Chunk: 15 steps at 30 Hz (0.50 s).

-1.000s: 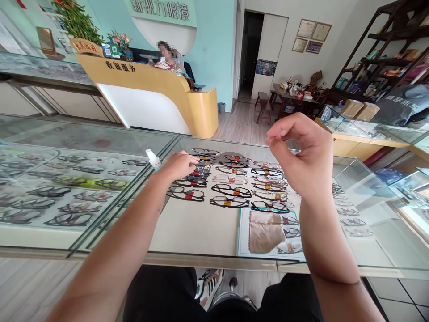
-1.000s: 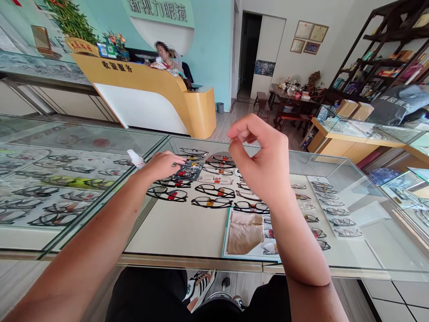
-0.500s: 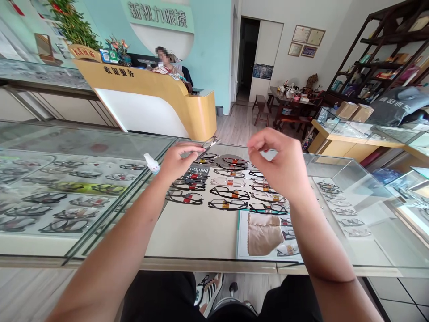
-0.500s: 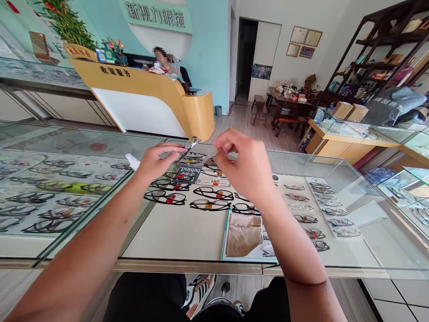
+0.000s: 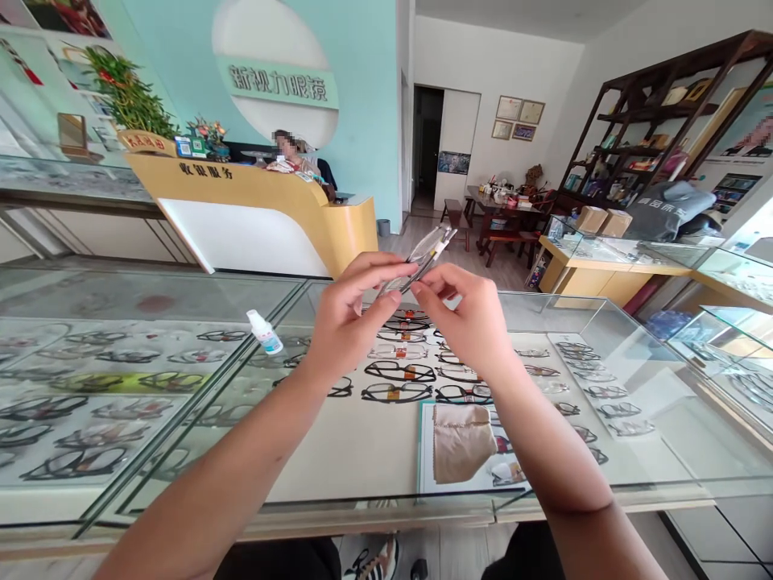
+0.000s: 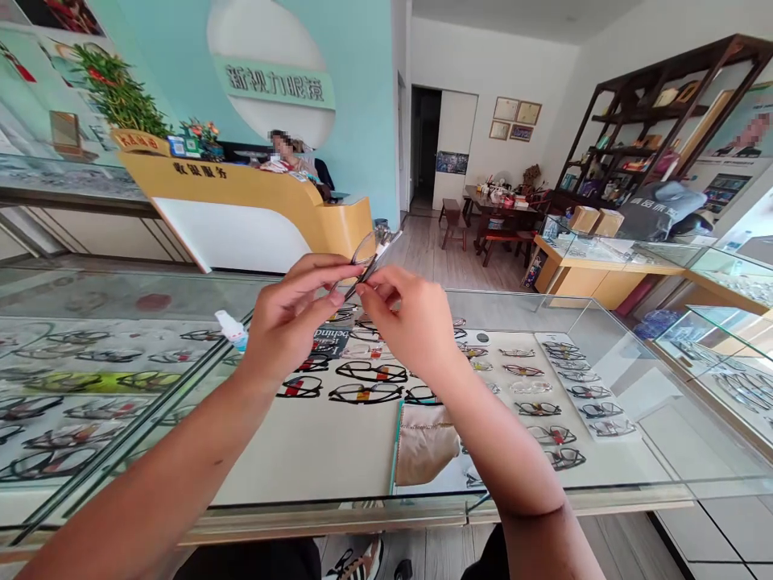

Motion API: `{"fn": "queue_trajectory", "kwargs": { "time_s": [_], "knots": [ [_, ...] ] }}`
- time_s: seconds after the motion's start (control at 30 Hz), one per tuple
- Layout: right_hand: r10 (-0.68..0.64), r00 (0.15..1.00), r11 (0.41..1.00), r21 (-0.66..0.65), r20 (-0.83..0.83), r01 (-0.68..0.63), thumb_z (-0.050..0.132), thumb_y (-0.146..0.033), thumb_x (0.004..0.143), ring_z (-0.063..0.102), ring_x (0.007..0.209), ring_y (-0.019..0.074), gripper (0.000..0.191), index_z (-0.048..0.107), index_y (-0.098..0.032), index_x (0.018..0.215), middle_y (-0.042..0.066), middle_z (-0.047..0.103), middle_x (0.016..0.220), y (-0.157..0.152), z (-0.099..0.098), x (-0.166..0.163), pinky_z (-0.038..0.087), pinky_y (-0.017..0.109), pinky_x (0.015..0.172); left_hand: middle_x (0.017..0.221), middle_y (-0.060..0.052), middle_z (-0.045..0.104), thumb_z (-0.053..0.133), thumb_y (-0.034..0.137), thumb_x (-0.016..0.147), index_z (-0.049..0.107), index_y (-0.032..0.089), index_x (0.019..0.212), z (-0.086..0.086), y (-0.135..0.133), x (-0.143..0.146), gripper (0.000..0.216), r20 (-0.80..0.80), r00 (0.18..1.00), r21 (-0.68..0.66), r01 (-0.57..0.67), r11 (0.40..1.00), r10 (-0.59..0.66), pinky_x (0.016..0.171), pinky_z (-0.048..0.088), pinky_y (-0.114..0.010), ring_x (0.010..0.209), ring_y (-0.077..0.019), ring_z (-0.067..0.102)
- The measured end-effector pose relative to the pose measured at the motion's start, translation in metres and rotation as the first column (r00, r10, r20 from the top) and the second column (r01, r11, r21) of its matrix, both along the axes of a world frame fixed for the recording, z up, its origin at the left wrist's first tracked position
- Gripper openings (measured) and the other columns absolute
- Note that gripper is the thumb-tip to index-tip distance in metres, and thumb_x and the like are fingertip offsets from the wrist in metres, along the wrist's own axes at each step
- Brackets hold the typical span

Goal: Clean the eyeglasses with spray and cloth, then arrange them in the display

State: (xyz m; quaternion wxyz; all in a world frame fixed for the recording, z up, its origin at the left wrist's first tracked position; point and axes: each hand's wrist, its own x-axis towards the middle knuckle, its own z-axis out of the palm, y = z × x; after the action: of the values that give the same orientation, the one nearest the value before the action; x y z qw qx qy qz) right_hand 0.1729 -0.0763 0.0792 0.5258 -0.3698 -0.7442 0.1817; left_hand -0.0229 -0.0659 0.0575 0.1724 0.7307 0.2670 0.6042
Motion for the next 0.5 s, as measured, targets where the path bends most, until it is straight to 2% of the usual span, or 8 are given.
{"fn": "queue_trajectory", "kwargs": {
  "time_s": [0.13, 0.27, 0.4, 0.5],
  "knots": [
    [-0.049, 0.99, 0.996, 0.071, -0.131, 0.058, 0.07, -0.032, 0.101, 0.059, 0.073, 0.0145, 0.014, 0.07, -0.025, 0.089, -0.003, 0.069, 0.077, -0.011, 0.013, 0.017, 0.048, 0.031, 0.074, 0.14, -0.005, 0.075, 0.073, 0.028, 0.104, 0.084, 0.037, 0.136, 0.023, -0.009, 0.028, 0.035, -0.034, 0.999, 0.105, 0.013, 0.994, -0.009, 0.122, 0.054, -0.048, 0.136, -0.0265, 0.068],
    [-0.052, 0.982, 0.991, 0.112, -0.181, 0.073, 0.068, -0.023, 0.096, 0.055, 0.072, 0.0138, 0.014, 0.064, -0.025, 0.083, -0.004, 0.065, 0.075, -0.014, 0.019, 0.03, 0.046, 0.03, 0.073, 0.143, -0.004, 0.075, 0.073, 0.027, 0.104, 0.083, 0.036, 0.135, 0.024, -0.016, 0.042, 0.034, -0.04, 0.999, 0.103, 0.004, 0.995, 0.0, 0.12, 0.054, -0.048, 0.138, -0.0271, 0.068],
    [-0.012, 0.995, 0.995, 0.102, -0.1, 0.022, 0.066, -0.018, 0.091, 0.052, 0.072, 0.0136, 0.015, 0.06, -0.024, 0.079, -0.004, 0.062, 0.074, -0.015, 0.022, 0.036, 0.043, 0.029, 0.071, 0.132, -0.004, 0.081, 0.078, 0.032, 0.102, 0.081, 0.033, 0.128, 0.019, -0.013, 0.037, 0.026, 0.054, 0.998, 0.004, -0.017, 1.0, 0.017, 0.108, 0.057, -0.044, 0.128, -0.0263, 0.072],
    [0.025, 0.999, 0.996, 0.088, -0.032, -0.022, 0.065, -0.017, 0.089, 0.05, 0.071, 0.0133, 0.016, 0.058, -0.024, 0.077, -0.005, 0.059, 0.073, -0.016, 0.023, 0.035, 0.042, 0.029, 0.07, 0.124, -0.005, 0.084, 0.084, 0.04, 0.099, 0.083, 0.028, 0.117, 0.019, -0.007, 0.03, 0.022, 0.075, 0.996, -0.155, 0.053, 0.986, -0.041, 0.1, 0.058, -0.04, 0.118, -0.025, 0.075]
  ]
}}
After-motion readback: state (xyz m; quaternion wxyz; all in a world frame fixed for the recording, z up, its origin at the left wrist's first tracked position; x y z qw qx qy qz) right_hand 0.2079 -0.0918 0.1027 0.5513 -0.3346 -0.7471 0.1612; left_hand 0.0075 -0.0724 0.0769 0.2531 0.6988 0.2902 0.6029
